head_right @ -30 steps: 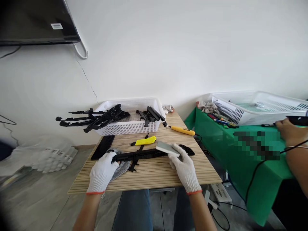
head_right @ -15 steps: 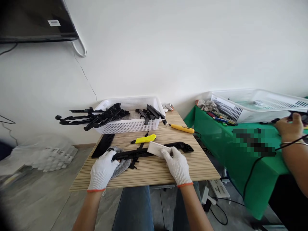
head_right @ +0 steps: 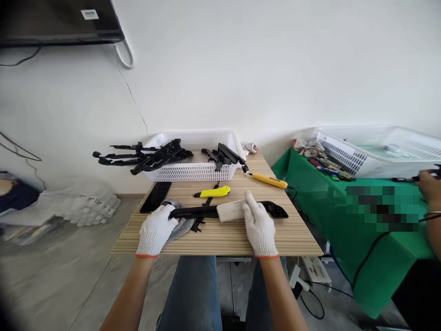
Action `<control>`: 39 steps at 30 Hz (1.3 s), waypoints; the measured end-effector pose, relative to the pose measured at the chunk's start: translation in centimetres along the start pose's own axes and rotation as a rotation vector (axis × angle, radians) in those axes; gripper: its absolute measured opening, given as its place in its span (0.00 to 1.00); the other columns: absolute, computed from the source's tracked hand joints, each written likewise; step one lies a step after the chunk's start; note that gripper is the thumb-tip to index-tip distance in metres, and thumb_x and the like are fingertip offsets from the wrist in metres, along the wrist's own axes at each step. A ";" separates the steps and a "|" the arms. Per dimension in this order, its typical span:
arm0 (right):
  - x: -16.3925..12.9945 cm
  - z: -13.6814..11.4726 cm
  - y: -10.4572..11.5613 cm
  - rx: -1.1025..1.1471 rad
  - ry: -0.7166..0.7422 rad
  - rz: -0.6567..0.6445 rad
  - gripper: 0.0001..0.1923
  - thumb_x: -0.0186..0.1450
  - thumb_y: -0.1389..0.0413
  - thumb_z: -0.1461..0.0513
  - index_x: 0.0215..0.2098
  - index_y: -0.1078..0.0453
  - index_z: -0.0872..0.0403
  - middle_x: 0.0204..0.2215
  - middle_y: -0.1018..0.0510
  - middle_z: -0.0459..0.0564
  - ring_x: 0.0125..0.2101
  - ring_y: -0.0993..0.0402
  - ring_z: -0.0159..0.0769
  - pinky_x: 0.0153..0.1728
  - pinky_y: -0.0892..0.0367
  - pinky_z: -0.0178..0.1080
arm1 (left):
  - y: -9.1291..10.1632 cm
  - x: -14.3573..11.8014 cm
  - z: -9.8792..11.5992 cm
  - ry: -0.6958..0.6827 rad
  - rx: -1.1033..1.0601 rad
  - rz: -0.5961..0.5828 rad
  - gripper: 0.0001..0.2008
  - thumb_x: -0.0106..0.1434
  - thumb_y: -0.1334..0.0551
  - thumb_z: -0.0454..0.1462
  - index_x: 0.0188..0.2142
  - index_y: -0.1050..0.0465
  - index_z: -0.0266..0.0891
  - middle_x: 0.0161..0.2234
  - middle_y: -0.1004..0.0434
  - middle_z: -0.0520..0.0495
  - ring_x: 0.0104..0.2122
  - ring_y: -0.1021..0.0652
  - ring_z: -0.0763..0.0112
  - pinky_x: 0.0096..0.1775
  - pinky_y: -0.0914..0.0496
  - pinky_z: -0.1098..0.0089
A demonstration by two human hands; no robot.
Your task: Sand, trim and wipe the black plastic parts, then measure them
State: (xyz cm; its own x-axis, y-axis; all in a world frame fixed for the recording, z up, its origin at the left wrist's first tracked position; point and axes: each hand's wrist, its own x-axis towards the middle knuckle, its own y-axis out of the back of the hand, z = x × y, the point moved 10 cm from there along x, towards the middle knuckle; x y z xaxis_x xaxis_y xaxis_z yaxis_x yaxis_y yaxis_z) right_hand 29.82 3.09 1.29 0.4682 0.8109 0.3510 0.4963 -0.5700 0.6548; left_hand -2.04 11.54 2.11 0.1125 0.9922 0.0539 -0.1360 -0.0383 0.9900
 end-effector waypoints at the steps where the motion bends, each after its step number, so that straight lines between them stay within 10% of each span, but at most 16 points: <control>1: 0.4 -0.8 -0.1 -0.073 0.080 -0.015 0.29 0.71 0.58 0.50 0.64 0.33 0.49 0.42 0.21 0.55 0.37 0.26 0.45 0.35 0.33 0.43 | 0.0 0.0 0.0 -0.003 -0.004 0.000 0.14 0.64 0.40 0.39 0.49 0.26 0.46 0.49 0.22 0.46 0.45 0.21 0.57 0.39 0.31 0.65; 8: 2.7 -3.1 -2.5 -0.236 0.316 -0.089 0.23 0.73 0.56 0.55 0.58 0.27 0.47 0.39 0.19 0.52 0.39 0.28 0.45 0.38 0.36 0.42 | 0.0 0.0 0.0 -0.011 -0.004 0.006 0.13 0.64 0.40 0.39 0.49 0.27 0.46 0.49 0.22 0.47 0.45 0.21 0.58 0.38 0.31 0.65; 27: 2.2 -1.0 -0.7 -0.460 -0.040 0.035 0.19 0.73 0.54 0.57 0.52 0.25 0.54 0.40 0.18 0.57 0.38 0.25 0.43 0.35 0.38 0.39 | -0.1 0.0 0.0 -0.021 -0.001 0.016 0.13 0.64 0.40 0.38 0.49 0.26 0.47 0.49 0.22 0.47 0.44 0.21 0.60 0.39 0.31 0.66; 39: 1.9 -2.6 -2.1 -0.413 0.171 -0.016 0.17 0.73 0.53 0.57 0.50 0.25 0.53 0.40 0.18 0.55 0.38 0.24 0.44 0.38 0.38 0.41 | -0.2 -0.1 0.5 -0.051 0.002 -0.027 0.12 0.64 0.38 0.39 0.47 0.25 0.48 0.47 0.22 0.47 0.45 0.21 0.61 0.40 0.31 0.68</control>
State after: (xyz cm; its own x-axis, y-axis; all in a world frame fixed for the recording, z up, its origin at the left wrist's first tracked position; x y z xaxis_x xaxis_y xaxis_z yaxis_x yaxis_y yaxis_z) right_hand 27.73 6.17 2.26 0.3184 0.8490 0.4217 0.1522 -0.4849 0.8612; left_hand -1.55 11.43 2.01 0.1658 0.9856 0.0334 -0.1305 -0.0116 0.9914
